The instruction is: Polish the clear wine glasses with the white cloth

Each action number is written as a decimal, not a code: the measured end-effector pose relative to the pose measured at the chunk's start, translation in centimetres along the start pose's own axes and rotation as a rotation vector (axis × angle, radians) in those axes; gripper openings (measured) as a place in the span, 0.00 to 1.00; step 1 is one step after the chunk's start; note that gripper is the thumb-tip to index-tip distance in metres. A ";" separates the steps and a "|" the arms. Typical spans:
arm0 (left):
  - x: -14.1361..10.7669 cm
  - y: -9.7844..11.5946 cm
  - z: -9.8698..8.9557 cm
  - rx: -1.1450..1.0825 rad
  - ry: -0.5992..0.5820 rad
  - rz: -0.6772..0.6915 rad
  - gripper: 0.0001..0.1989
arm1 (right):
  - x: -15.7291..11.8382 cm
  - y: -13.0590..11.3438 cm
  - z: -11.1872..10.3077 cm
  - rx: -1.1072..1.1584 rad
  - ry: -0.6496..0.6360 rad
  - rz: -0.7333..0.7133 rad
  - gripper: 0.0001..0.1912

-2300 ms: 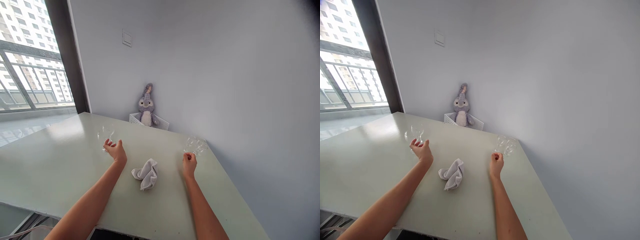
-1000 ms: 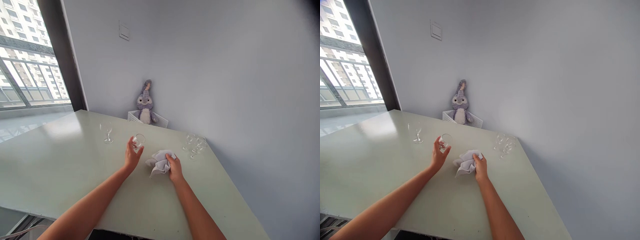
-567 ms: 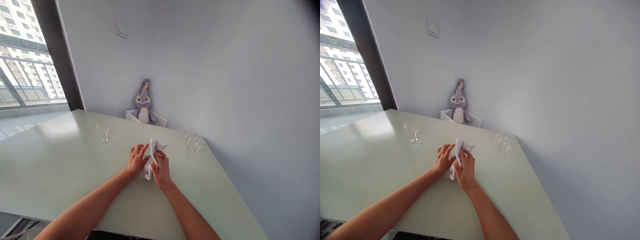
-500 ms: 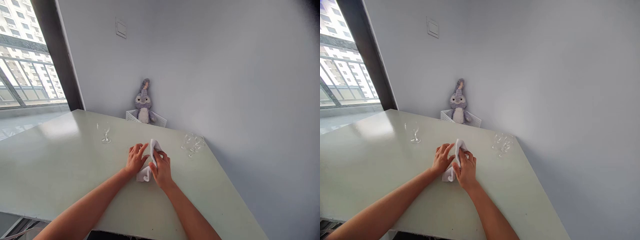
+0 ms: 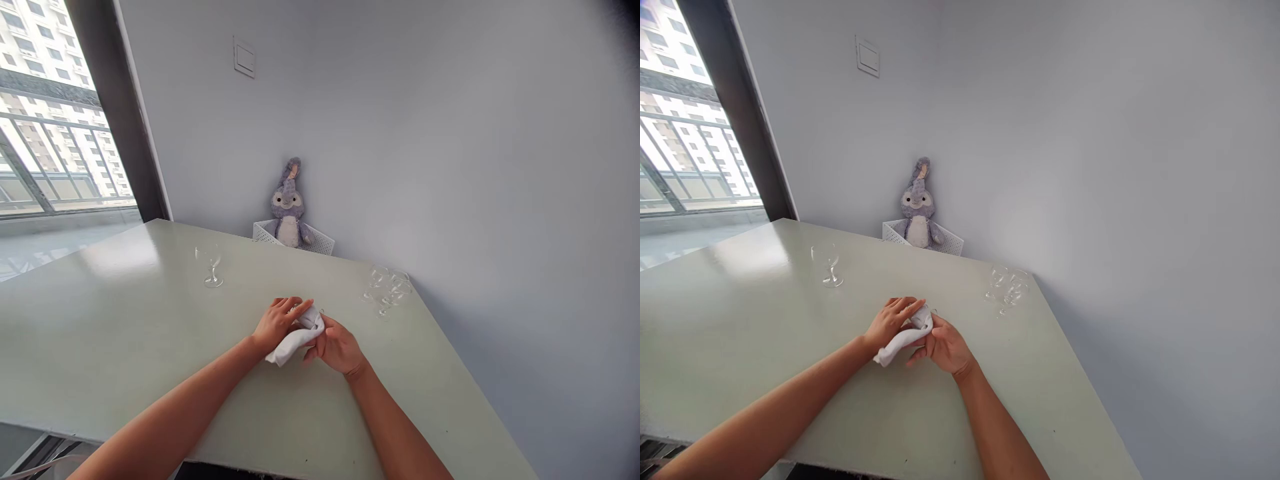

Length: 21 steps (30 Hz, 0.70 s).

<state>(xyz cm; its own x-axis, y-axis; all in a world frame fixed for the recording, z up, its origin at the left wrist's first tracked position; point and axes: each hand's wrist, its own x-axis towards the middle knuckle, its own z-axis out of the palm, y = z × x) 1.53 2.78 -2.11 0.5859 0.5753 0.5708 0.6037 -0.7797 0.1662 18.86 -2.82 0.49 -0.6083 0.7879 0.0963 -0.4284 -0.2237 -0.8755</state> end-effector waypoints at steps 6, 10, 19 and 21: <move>0.2 0.8 -0.7 0.173 0.001 0.006 0.22 | 0.6 0.6 0.0 0.033 0.159 -0.029 0.12; 0.1 1.1 -1.2 0.237 0.028 0.065 0.21 | 1.3 2.5 -0.7 0.016 0.311 -0.027 0.13; 1.0 1.3 -1.2 0.129 0.103 0.054 0.16 | 0.8 0.9 -1.4 -0.177 0.334 -0.039 0.14; 1.0 1.2 -1.1 0.027 0.012 -0.033 0.15 | 0.4 0.1 -1.5 -0.406 0.301 -0.017 0.12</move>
<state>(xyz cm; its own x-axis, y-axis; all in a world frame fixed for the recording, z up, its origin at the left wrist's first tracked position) 2.25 2.14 -0.51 0.5592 0.5973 0.5749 0.6369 -0.7535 0.1633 19.63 -1.69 -0.29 -0.3579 0.9334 0.0238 -0.1055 -0.0151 -0.9943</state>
